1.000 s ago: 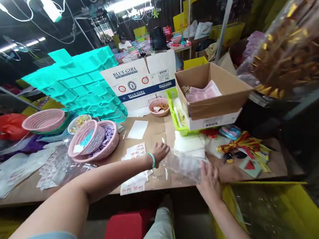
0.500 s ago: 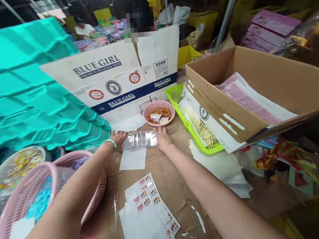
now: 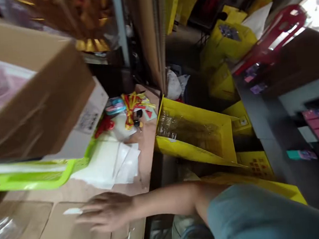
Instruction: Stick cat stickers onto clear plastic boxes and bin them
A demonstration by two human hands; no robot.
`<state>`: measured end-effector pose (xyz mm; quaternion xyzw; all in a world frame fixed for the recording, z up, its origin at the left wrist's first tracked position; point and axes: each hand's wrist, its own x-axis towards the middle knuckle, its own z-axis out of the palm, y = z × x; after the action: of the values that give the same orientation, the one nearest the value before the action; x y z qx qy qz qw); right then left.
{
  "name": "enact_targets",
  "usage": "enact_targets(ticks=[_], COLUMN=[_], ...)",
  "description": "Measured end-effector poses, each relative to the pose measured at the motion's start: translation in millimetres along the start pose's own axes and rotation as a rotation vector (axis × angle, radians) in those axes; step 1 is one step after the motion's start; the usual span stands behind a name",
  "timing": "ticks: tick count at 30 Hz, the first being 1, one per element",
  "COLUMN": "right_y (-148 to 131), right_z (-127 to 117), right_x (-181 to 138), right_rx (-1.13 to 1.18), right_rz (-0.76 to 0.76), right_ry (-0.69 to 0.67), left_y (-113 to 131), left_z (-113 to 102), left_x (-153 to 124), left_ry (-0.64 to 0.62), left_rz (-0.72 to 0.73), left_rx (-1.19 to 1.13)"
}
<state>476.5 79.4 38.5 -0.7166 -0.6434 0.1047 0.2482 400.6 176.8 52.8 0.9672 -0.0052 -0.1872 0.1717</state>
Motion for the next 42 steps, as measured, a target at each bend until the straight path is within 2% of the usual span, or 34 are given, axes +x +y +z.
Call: enact_targets(ticks=[1,2,4,6,7,9,11,13,16,18,21,24,26,28,33,37,42], right_y=[21.5,45.3,99.0,158.9,190.0,249.8,299.9,335.0,361.1,370.1,387.4,412.3,426.2,433.9,434.3,437.9,442.2], right_z=[-15.4,-32.4,-68.7,-102.1,-115.4,-132.0,-134.6,-126.2,-104.0,-89.2,-68.7,-42.7,-19.7,5.1,51.0,60.0,47.3], right_x=[-42.1,-83.5,-161.7,-235.7,-272.5,-348.3,-426.0,-499.9,-587.0,-621.0,-630.7,-601.8,-575.6,-554.5,-540.8,-547.4,-556.9], right_rx=[0.021,0.041,0.071,0.052,0.028,0.020,0.024,0.023,-0.013,-0.049,-0.082,-0.036,0.018,0.039,-0.028,-0.081,-0.124], right_rz=[0.066,0.204,0.473,0.796,0.964,1.163,1.333,1.508,1.726,1.792,1.743,1.549,1.415,1.352,1.368,1.314,1.223], right_ry=[0.043,0.114,0.215,0.198,0.131,0.075,0.002,-0.080,-0.160,-0.176,-0.157,-0.144,-0.161,-0.190,-0.245,-0.268,-0.272], left_y=[17.0,37.3,89.7,153.5,186.5,247.2,293.9,324.1,344.5,348.1,347.6,346.1,344.7,341.7,327.6,319.7,320.6], left_z=[-1.8,-3.0,-1.2,9.8,19.7,49.0,88.1,132.2,195.6,230.8,269.6,293.6,303.2,308.9,315.0,316.2,305.5], left_x=[8.1,22.7,76.1,157.9,204.5,296.8,375.4,433.8,486.8,505.9,521.5,530.0,534.4,538.7,549.7,555.3,551.4], left_ry=[-0.036,-0.073,-0.152,-0.174,-0.182,-0.235,-0.293,-0.368,-0.454,-0.497,-0.581,-0.672,-0.718,-0.745,-0.793,-0.782,-0.679], left_rz=[0.040,0.082,0.126,0.170,0.209,0.244,0.260,0.284,0.297,0.292,0.302,0.331,0.337,0.325,0.334,0.389,0.476], left_rx=[-0.030,-0.062,-0.245,-0.319,-0.227,-0.024,0.059,0.137,0.254,0.321,0.394,0.450,0.485,0.514,0.519,0.494,0.437])
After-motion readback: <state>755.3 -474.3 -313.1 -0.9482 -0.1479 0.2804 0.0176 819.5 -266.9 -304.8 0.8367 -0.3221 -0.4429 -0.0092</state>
